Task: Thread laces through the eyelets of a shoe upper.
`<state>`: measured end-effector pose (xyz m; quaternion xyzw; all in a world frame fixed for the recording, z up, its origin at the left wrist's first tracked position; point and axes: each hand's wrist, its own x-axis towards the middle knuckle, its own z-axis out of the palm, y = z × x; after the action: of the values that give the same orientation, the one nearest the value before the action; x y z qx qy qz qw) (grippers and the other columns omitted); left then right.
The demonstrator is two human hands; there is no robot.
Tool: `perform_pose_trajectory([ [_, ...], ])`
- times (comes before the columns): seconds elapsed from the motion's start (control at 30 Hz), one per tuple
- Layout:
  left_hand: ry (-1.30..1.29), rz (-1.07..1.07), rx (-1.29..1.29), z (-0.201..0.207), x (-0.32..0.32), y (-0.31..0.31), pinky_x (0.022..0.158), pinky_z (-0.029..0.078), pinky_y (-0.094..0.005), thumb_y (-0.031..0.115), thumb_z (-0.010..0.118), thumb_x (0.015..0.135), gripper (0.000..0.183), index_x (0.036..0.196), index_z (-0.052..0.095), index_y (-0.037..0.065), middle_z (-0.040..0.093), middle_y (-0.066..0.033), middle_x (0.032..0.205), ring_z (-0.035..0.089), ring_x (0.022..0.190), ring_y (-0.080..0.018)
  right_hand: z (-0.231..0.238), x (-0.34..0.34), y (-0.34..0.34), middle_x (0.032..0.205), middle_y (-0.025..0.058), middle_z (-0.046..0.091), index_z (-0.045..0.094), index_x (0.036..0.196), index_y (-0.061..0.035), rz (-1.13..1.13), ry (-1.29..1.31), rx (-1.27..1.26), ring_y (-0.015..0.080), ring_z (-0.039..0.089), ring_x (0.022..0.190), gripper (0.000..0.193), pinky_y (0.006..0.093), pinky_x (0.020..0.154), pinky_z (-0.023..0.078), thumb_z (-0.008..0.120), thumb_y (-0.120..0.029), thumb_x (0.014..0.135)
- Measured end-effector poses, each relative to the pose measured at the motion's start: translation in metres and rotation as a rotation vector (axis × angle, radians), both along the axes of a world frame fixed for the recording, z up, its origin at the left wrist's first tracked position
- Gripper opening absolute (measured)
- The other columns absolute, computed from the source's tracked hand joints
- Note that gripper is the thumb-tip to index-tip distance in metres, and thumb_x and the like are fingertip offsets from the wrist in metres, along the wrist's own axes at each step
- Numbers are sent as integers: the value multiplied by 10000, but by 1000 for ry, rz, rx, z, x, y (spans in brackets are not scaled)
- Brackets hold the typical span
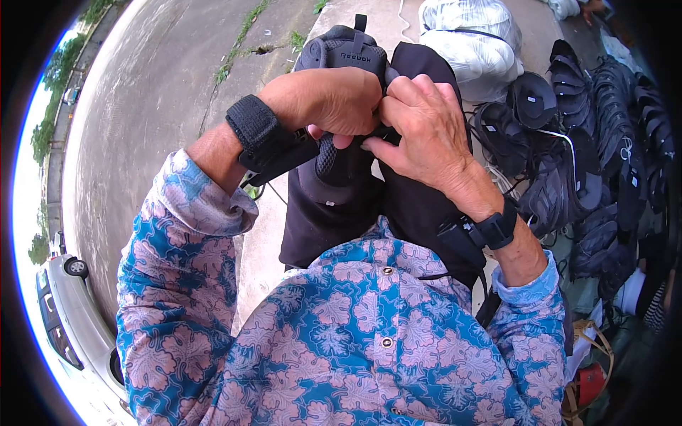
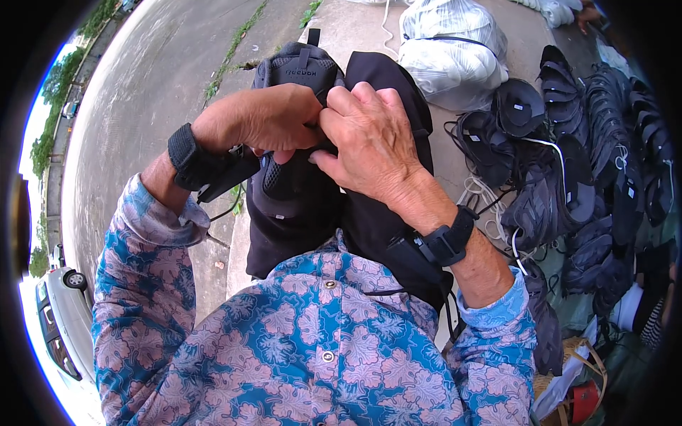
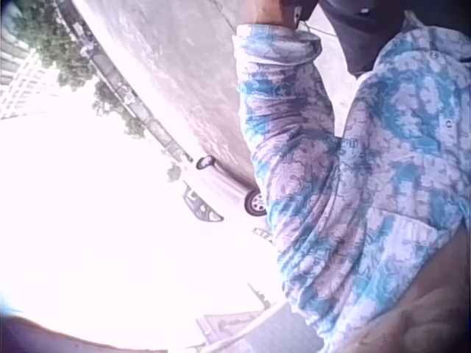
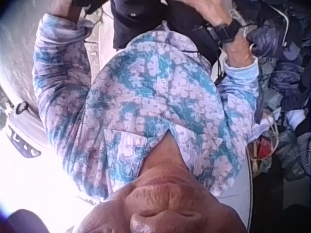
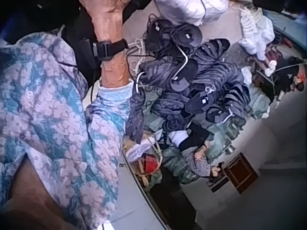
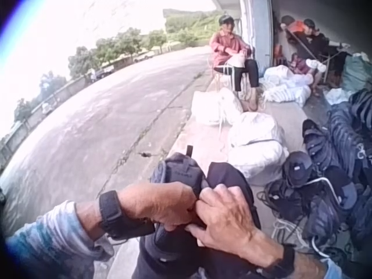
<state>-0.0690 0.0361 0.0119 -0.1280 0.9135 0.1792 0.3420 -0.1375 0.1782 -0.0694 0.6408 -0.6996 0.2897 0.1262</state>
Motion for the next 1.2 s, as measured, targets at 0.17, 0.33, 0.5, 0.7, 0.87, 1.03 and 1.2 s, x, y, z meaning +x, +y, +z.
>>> perform_pose_trajectory([
  [0.17,223,-56,250,-24,-10,0,455,454,-320,78,562,852,126,822,630,-24,582,-104,548,588,470,-175,-6,-12,13,905,43,521,658,819,-107,-66,-7,54,223,490,921,315,391,763,363,778,-331,633],
  [0.33,487,-386,-57,-42,10,-19,638,484,-454,64,604,778,96,713,655,14,628,-200,724,608,702,-395,-17,2,-2,911,64,517,649,782,-73,-102,1,-59,246,470,927,322,393,794,357,762,-322,612],
  [0.5,505,-436,-283,-59,9,-27,633,485,-455,84,611,769,135,654,628,14,618,-200,682,620,714,-389,-27,6,-2,923,85,497,628,806,-42,-100,-110,-94,259,451,957,327,389,825,340,749,-248,583],
  [0.7,777,-205,-338,-37,-12,-33,620,468,-465,30,589,738,35,772,588,20,626,-200,728,611,693,-400,-29,14,-1,933,107,490,619,771,-44,-83,-137,-146,273,451,973,313,421,865,338,746,-289,622],
  [0.87,650,-52,164,-2,16,-28,756,488,-239,137,625,913,221,1104,590,31,615,-158,975,572,836,-160,-29,12,-6,884,114,467,572,743,-47,-157,-333,-262,264,451,916,248,401,798,337,718,-241,695],
  [1.03,748,376,681,-31,43,-3,620,424,-219,175,525,980,185,1047,597,17,590,-12,882,509,725,-97,-31,11,-14,815,78,475,551,724,-63,-161,-372,-334,245,473,830,180,368,772,343,686,-180,749],
  [1.2,820,742,888,-41,46,2,760,426,-261,250,517,986,276,1119,574,15,565,-39,1000,508,886,-127,1,6,-21,764,79,480,537,709,-50,-41,-524,-303,254,484,806,184,378,741,365,670,-168,758],
])
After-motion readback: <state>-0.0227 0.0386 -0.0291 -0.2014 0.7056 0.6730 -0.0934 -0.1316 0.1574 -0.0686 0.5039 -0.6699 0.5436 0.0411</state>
